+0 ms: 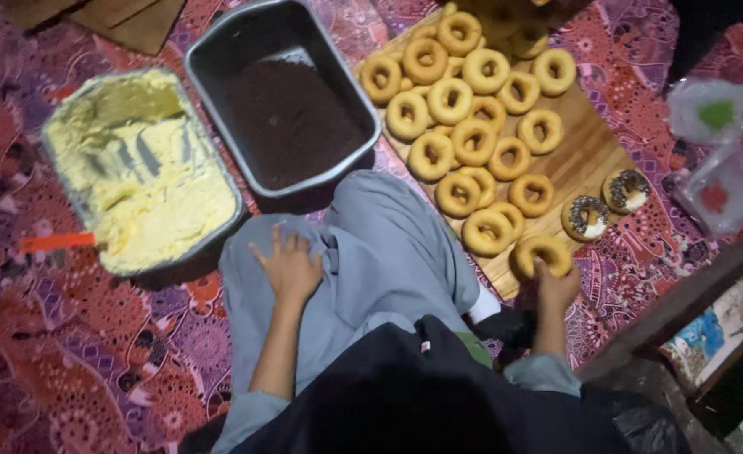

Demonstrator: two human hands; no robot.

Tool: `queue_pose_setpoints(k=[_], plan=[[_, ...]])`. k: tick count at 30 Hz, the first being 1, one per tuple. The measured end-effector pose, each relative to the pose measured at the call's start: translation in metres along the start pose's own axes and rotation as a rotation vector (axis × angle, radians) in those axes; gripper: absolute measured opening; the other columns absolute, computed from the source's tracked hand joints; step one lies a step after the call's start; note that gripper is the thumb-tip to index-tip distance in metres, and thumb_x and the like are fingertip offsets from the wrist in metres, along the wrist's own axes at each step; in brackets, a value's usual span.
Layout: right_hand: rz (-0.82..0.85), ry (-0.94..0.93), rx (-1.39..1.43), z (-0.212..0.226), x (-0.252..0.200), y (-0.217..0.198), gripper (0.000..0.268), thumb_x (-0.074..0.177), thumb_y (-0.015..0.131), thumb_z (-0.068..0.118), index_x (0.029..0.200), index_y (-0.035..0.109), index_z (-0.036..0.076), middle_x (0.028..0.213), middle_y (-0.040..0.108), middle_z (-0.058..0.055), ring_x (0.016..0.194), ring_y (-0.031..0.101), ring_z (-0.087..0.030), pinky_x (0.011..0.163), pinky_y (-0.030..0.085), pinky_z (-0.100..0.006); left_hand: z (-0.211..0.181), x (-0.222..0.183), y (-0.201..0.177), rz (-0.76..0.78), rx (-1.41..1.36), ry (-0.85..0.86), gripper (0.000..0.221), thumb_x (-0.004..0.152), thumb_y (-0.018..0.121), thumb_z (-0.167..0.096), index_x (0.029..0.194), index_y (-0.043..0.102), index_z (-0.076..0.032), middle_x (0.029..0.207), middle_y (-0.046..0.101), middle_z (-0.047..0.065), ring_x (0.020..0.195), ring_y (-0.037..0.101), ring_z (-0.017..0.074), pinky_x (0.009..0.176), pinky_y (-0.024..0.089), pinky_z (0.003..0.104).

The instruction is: The person dips donuts into a yellow cream and then into a dark crumb topping, placing the finished donuts on a wooden board. The process is repeated for multiple donuts.

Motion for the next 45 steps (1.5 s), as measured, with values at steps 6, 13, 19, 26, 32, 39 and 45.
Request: queue_pose_setpoints(k=[6, 13, 19, 26, 32, 39, 45], plan=[[-0.033, -0.089, 0.155, 0.039, 0.017, 0.012, 0.060, 0.075, 0.081, 0.020, 0.124, 0.049, 0.007, 0.115, 0.065, -0.013, 0.103, 0.065, -0.025, 0.092, 0.054, -0.041, -0.022, -0.016, -0.003, -0.174, -0.430, -0.074, 0.034, 0.088, 0.069, -0.026, 0.120, 0.071, -0.015, 0.134, 0.066, 0.005, 0.134, 0.054, 0.0263, 0.122, 0.011, 0.070], [1.117, -0.131, 0.632, 0.213, -0.098, 0.119, 0.035, 0.082, 0.071, 0.001, 0.116, 0.067, -0.001, 0.104, 0.069, -0.008, 0.094, 0.067, -0.018, 0.081, 0.057, -0.030, -0.063, -0.035, 0.005, -0.038, -2.202, -0.102, 0.043, 0.096, 0.063, -0.017, 0.136, 0.055, -0.003, 0.135, 0.065, 0.010, 0.124, 0.060, 0.0231, 0.107, 0.048, 0.038], [1.158, -1.000, 0.349, 0.373, -0.256, 0.187, 0.067, 0.080, 0.083, 0.023, 0.136, 0.055, -0.001, 0.124, 0.062, -0.014, 0.114, 0.059, -0.022, 0.095, 0.049, -0.039, 0.036, -0.045, 0.008, -0.632, -2.659, -0.562, 0.047, 0.100, 0.051, -0.034, 0.138, 0.056, -0.007, 0.135, 0.064, 0.008, 0.124, 0.060, 0.0247, 0.097, 0.050, 0.044], [1.483, -1.418, 0.223, 0.483, -0.356, 0.264, 0.052, 0.078, 0.087, 0.030, 0.123, 0.072, 0.007, 0.113, 0.071, -0.012, 0.103, 0.066, -0.027, 0.090, 0.053, -0.037, 0.133, -0.073, 0.027, -0.983, -2.738, -0.390, 0.048, 0.093, 0.060, -0.017, 0.138, 0.057, -0.001, 0.136, 0.063, 0.013, 0.129, 0.060, 0.0288, 0.113, 0.049, 0.046], [1.242, -1.579, -0.018, 0.501, -0.363, 0.372, 0.036, 0.081, 0.086, 0.030, 0.109, 0.079, 0.009, 0.096, 0.074, -0.018, 0.088, 0.068, -0.033, 0.085, 0.055, -0.043, 0.158, -0.074, 0.023, -1.008, -2.830, -0.483, 0.044, 0.089, 0.063, -0.025, 0.129, 0.059, -0.005, 0.124, 0.066, 0.011, 0.122, 0.063, 0.0307, 0.109, 0.044, 0.067], [1.221, -1.650, 0.182, 0.470, -0.378, 0.340, 0.032, 0.083, 0.083, 0.022, 0.110, 0.077, 0.007, 0.098, 0.075, -0.014, 0.089, 0.066, -0.033, 0.084, 0.053, -0.043, 0.173, -0.067, 0.024, -0.973, -2.931, -0.078, 0.056, 0.111, 0.050, -0.058, 0.127, 0.060, -0.005, 0.114, 0.066, 0.010, 0.117, 0.063, 0.0309, 0.113, 0.044, 0.068], [1.434, -1.665, 0.315, 0.466, -0.393, 0.315, 0.039, 0.076, 0.086, 0.021, 0.110, 0.076, 0.006, 0.094, 0.074, -0.014, 0.090, 0.067, -0.033, 0.085, 0.052, -0.043, 0.183, -0.055, 0.067, -1.011, -2.721, -0.705, 0.057, 0.103, 0.042, -0.056, 0.133, 0.063, -0.012, 0.124, 0.069, 0.006, 0.116, 0.063, 0.0235, 0.099, 0.051, 0.043]])
Point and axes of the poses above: each hand's wrist, its own x-axis towards the middle knuckle, its own y-axis out of the palm, z = x × y, the point moved 2 cm from there along x, towards the middle knuckle
